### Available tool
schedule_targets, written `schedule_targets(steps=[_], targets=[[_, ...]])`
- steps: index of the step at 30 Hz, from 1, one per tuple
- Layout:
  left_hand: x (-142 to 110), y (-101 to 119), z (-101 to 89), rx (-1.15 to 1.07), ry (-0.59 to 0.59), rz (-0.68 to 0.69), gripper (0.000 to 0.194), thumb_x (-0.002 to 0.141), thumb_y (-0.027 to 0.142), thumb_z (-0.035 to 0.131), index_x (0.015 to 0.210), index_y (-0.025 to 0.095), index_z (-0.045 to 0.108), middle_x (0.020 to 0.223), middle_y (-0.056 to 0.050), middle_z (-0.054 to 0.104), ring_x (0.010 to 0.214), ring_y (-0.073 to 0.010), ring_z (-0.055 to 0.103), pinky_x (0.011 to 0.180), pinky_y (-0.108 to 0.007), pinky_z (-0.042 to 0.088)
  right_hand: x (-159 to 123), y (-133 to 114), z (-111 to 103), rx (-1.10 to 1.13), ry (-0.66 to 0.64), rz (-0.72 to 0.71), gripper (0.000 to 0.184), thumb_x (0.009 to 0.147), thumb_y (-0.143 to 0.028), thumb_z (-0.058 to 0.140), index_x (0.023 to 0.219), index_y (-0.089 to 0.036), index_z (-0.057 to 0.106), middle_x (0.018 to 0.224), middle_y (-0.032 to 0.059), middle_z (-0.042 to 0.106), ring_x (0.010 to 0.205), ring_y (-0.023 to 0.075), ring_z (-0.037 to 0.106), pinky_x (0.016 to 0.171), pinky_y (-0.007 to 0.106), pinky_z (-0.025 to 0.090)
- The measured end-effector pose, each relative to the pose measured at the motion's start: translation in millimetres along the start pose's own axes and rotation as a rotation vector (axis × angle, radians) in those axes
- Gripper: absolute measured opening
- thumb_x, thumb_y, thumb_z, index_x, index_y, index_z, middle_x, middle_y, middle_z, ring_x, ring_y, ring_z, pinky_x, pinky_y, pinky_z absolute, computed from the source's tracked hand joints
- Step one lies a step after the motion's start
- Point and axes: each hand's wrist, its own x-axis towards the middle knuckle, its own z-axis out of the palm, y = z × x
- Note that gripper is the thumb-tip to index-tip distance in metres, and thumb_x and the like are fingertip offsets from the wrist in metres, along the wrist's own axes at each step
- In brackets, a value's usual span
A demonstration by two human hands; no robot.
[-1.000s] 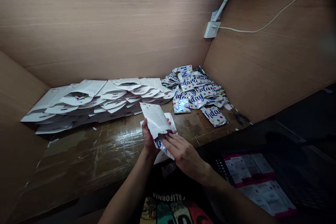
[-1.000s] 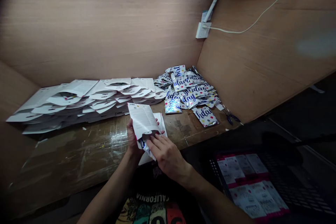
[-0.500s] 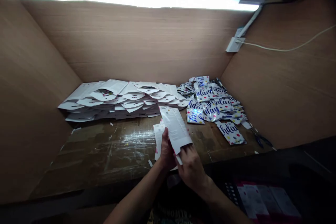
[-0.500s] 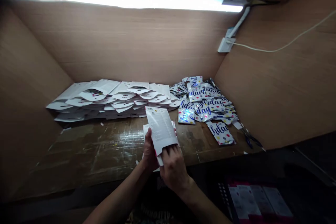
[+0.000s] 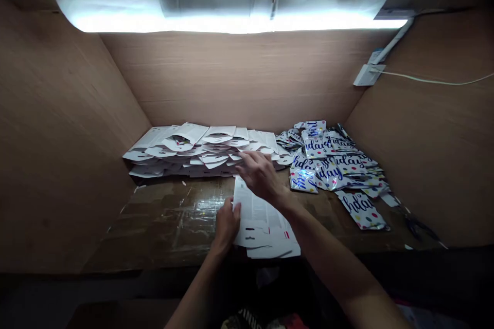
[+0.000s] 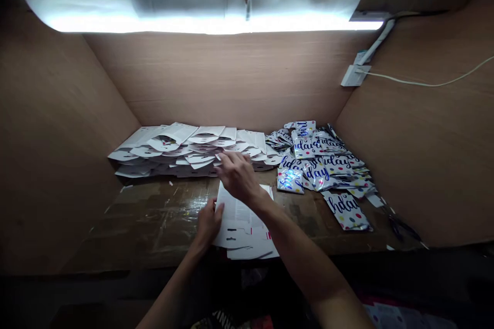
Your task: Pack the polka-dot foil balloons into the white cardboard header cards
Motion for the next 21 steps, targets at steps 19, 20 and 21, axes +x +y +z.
schedule_targets(steps=[19,20,21], targets=[[-38.5,52.8,68.7,-1.187,-0.967,-0.626,0.114,0.073,0.094,0.056,0.154,0.014,0.05,0.149,-0.026,0.06,0.141,-0.0513,0.053,0.11,-0.071,0.045,-208.7,-16.5,-28.8,1.168,0.063,1.183,0.055,0.089,-0.072,0.068,0.097,-0.017,0.065,0.057,-0.0055,0.054,0.045,0.0088,0.045,0.04,0.018,0.032],[-38.3,53.7,71.0,-1.183,-0.976,-0.636,0.112,0.075,0.093,0.056,0.155,0.014,0.049,0.149,-0.026,0.06,0.141,-0.0515,0.052,0.11,-0.071,0.045,-211.6,-15.2,-28.8,1.084,0.043,1.146,0.059,0.092,-0.076,0.06,0.095,-0.017,0.065,0.057,-0.0049,0.054,0.046,0.0102,0.047,0.041,0.02,0.034],[-37.1,54.3,72.9,-1.187,-0.976,-0.639,0.11,0.077,0.09,0.056,0.155,0.014,0.049,0.149,-0.025,0.06,0.141,-0.051,0.052,0.111,-0.07,0.045,-214.1,-10.7,-30.6,1.026,-0.001,1.09,0.061,0.095,-0.078,0.054,0.092,-0.018,0.065,0.058,-0.0036,0.056,0.048,0.0117,0.051,0.044,0.021,0.037]])
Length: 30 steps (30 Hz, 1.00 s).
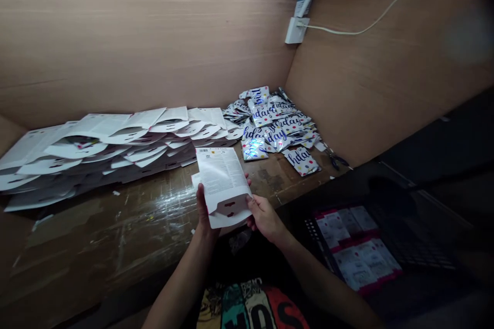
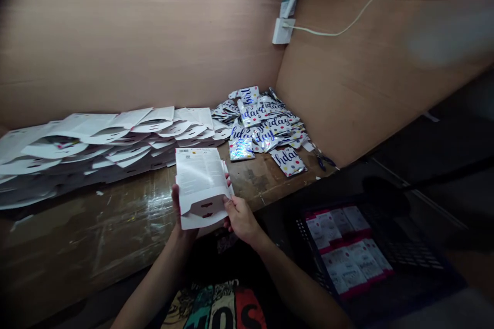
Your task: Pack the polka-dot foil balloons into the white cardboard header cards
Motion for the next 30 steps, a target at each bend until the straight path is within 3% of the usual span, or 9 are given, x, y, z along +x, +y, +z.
schedule_targets(steps=[3,5,8,10,12,17,22,26,30], targets=[[6.3,5.6,-2.7,-0.034,-0.013,0.081,0.1,0.085,0.08,0.058,0.16,0.015,0.043,0.15,-0.023,0.061,0.143,-0.0476,0.052,0.117,-0.066,0.043,13.7,-8.5,-44.8,-0.24,0.044,-0.147,0.058,0.096,-0.074,0.055,0.093,-0.018,0.068,0.074,0.0034,0.068,0.067,0.0187,0.063,0.063,0.029,0.051],[9.4,11.8,-6.9,-0.066,-0.039,0.113,0.1,0.088,0.076,0.058,0.164,0.015,0.036,0.151,-0.022,0.06,0.144,-0.0466,0.052,0.119,-0.067,0.04,27.1,-21.6,-98.2,-0.454,0.439,-0.19,0.053,0.09,-0.068,0.066,0.104,-0.017,0.07,0.095,0.0109,0.072,0.091,0.027,0.067,0.082,0.038,0.054],[11.7,19.9,-13.5,-0.114,-0.091,0.096,0.106,0.089,0.076,0.057,0.169,0.015,0.023,0.152,-0.025,0.058,0.144,-0.0472,0.051,0.12,-0.071,0.035,43.7,-39.8,-182.5,-0.643,1.043,0.041,0.061,0.075,-0.057,0.081,0.116,-0.013,0.068,0.134,0.026,0.06,0.135,0.0412,0.049,0.11,0.053,0.039],[12.4,22.8,-17.0,-0.14,-0.109,0.077,0.109,0.09,0.076,0.056,0.17,0.014,0.016,0.154,-0.028,0.056,0.145,-0.0475,0.051,0.12,-0.072,0.034,51.2,-44.6,-219.0,-0.598,1.107,0.139,0.064,0.063,-0.052,0.09,0.108,-0.012,0.068,0.142,0.0306,0.053,0.144,0.0468,0.037,0.117,0.06,0.028],[13.3,23.6,-19.8,-0.15,-0.109,0.069,0.11,0.09,0.076,0.057,0.17,0.014,0.012,0.155,-0.029,0.054,0.144,-0.0472,0.052,0.119,-0.072,0.034,55.8,-42.4,-231.2,-0.522,1.041,0.112,0.057,0.056,-0.05,0.092,0.093,-0.014,0.067,0.132,0.0275,0.06,0.138,0.0458,0.044,0.116,0.059,0.03],[17.5,20.9,-21.6,-0.12,-0.002,0.154,0.105,0.088,0.074,0.064,0.168,0.017,0.025,0.147,-0.028,0.061,0.136,-0.0471,0.06,0.116,-0.073,0.039,48.2,-15.7,-181.5,-0.302,0.843,-0.102,0.048,0.07,-0.06,0.077,0.086,-0.022,0.053,0.091,0.0076,0.07,0.094,0.0283,0.068,0.089,0.044,0.055],[24.0,17.0,-11.6,-0.109,0.165,0.211,0.098,0.086,0.075,0.067,0.159,0.014,0.044,0.128,-0.025,0.073,0.12,-0.0456,0.07,0.109,-0.074,0.044,0.2,-12.1,-93.1,-0.041,0.568,-0.492,0.031,0.087,-0.046,0.074,0.087,-0.026,0.05,0.098,0.0073,0.076,0.087,0.0258,0.075,0.076,0.041,0.061],[27.6,14.7,-2.1,-0.117,0.166,0.236,0.088,0.088,0.073,0.066,0.151,0.014,0.054,0.123,-0.021,0.076,0.115,-0.0425,0.072,0.108,-0.069,0.049,-34.5,-41.2,-43.7,-0.496,0.086,-0.728,0.01,0.094,-0.018,0.063,0.099,-0.026,0.06,0.13,0.0114,0.075,0.122,0.0301,0.072,0.102,0.048,0.06],[24.8,11.1,3.1,-0.084,0.146,0.234,0.083,0.089,0.071,0.065,0.144,0.01,0.06,0.127,-0.022,0.074,0.119,-0.0426,0.071,0.107,-0.066,0.052,-32.2,-54.7,-22.8,-0.882,-0.053,-0.891,0.045,0.088,-0.002,0.054,0.127,-0.022,0.062,0.13,0.0115,0.076,0.124,0.0256,0.072,0.111,0.043,0.057]])
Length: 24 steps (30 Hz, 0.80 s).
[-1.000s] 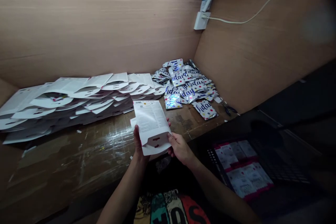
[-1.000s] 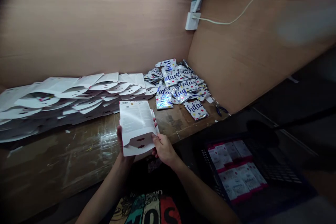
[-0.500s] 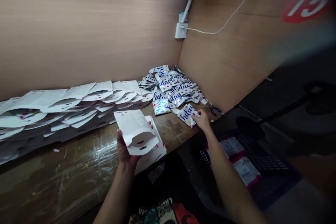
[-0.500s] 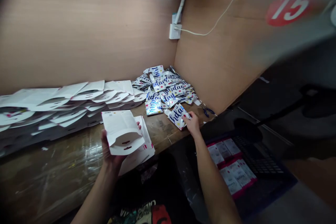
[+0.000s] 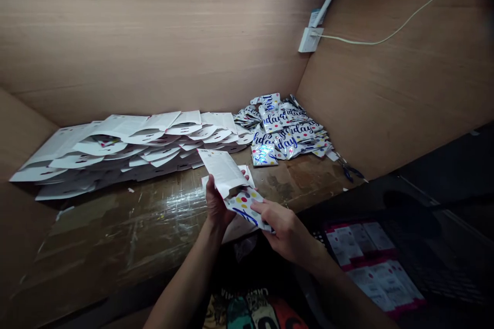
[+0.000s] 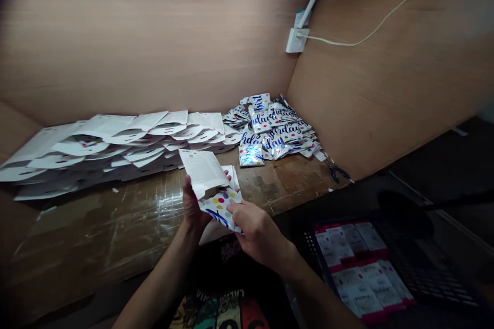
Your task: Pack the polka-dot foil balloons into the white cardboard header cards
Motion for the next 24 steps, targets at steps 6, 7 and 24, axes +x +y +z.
schedule_targets(steps=[6,7,24], targets=[[-6.6,-1.1,6.4,-0.008,0.002,0.051,0.078,0.089,0.068,0.063,0.138,0.008,0.064,0.124,-0.021,0.076,0.121,-0.0423,0.07,0.105,-0.063,0.054,15.9,0.5,31.6,-0.202,0.089,0.004,0.041,0.088,0.002,0.051,0.12,-0.019,0.067,0.118,0.0127,0.078,0.116,0.0265,0.074,0.109,0.046,0.057],[-7.3,0.4,7.3,-0.019,0.01,0.062,0.077,0.089,0.069,0.063,0.137,0.009,0.064,0.121,-0.021,0.076,0.12,-0.0424,0.07,0.105,-0.064,0.055,17.1,-2.0,35.6,-0.222,0.09,0.009,0.038,0.089,0.001,0.052,0.115,-0.019,0.068,0.116,0.0128,0.078,0.114,0.0269,0.074,0.105,0.044,0.058],[-17.0,3.1,5.7,-0.041,0.104,0.051,0.074,0.09,0.07,0.057,0.13,0.009,0.068,0.116,-0.018,0.078,0.104,-0.0361,0.076,0.107,-0.064,0.053,41.9,-15.1,67.5,-0.272,-0.205,-0.037,0.033,0.08,0.003,0.054,0.105,-0.016,0.065,0.129,0.0164,0.071,0.123,0.0325,0.064,0.105,0.049,0.054]])
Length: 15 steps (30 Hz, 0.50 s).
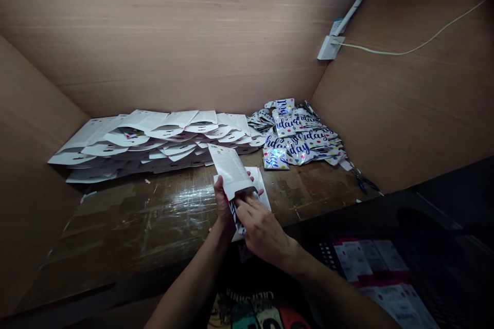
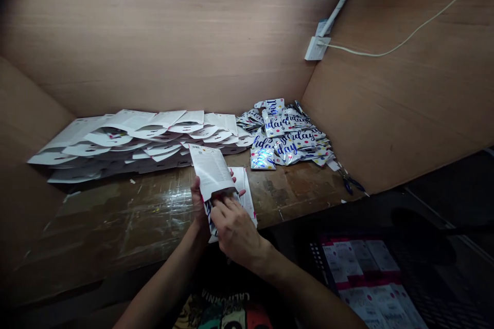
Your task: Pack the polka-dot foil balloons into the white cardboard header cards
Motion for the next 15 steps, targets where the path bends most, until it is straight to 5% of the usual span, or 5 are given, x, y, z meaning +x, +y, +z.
schedule_targets(steps=[3,7,10,12,15], targets=[[-3.4,-9.8,-4.4,-0.02,-0.015,-0.072,0.079,0.088,0.073,0.058,0.133,0.008,0.067,0.119,-0.021,0.077,0.115,-0.0402,0.073,0.11,-0.062,0.052,4.7,7.7,4.9,0.021,0.021,0.134,0.029,0.082,0.001,0.052,0.1,-0.016,0.066,0.096,0.0122,0.074,0.094,0.0298,0.068,0.085,0.044,0.059],[-1.7,-1.8,-12.6,-0.072,-0.033,-0.06,0.087,0.086,0.079,0.058,0.135,0.007,0.065,0.115,-0.022,0.078,0.11,-0.0399,0.074,0.111,-0.066,0.048,-7.5,-4.0,7.1,0.046,0.206,0.082,0.036,0.098,-0.012,0.055,0.133,-0.012,0.063,0.136,0.019,0.068,0.132,0.0328,0.059,0.112,0.051,0.051],[-2.1,-2.3,-10.9,-0.086,0.004,-0.003,0.081,0.089,0.074,0.057,0.136,0.009,0.065,0.114,-0.018,0.079,0.105,-0.0358,0.076,0.111,-0.067,0.048,-19.6,-17.3,8.0,0.023,0.146,0.064,0.062,0.102,-0.041,0.063,0.153,-0.008,0.05,0.153,0.0234,0.057,0.148,0.0391,0.045,0.121,0.058,0.042],[-5.1,-12.6,-5.8,-0.047,0.007,-0.016,0.077,0.09,0.072,0.057,0.134,0.01,0.067,0.114,-0.017,0.079,0.11,-0.0362,0.074,0.111,-0.064,0.05,-22.0,-15.9,8.0,0.017,0.054,0.073,0.08,0.097,-0.059,0.065,0.154,-0.005,0.049,0.151,0.0271,0.056,0.145,0.0447,0.047,0.118,0.062,0.043],[-10.4,-23.2,-2.8,0.157,-0.066,-0.026,0.08,0.089,0.077,0.055,0.134,0.012,0.068,0.126,-0.018,0.075,0.128,-0.0404,0.065,0.113,-0.059,0.048,-14.9,2.6,4.0,0.03,0.08,0.097,0.058,0.104,-0.056,0.054,0.134,-0.008,0.068,0.125,0.0243,0.07,0.116,0.0398,0.065,0.1,0.055,0.054]])
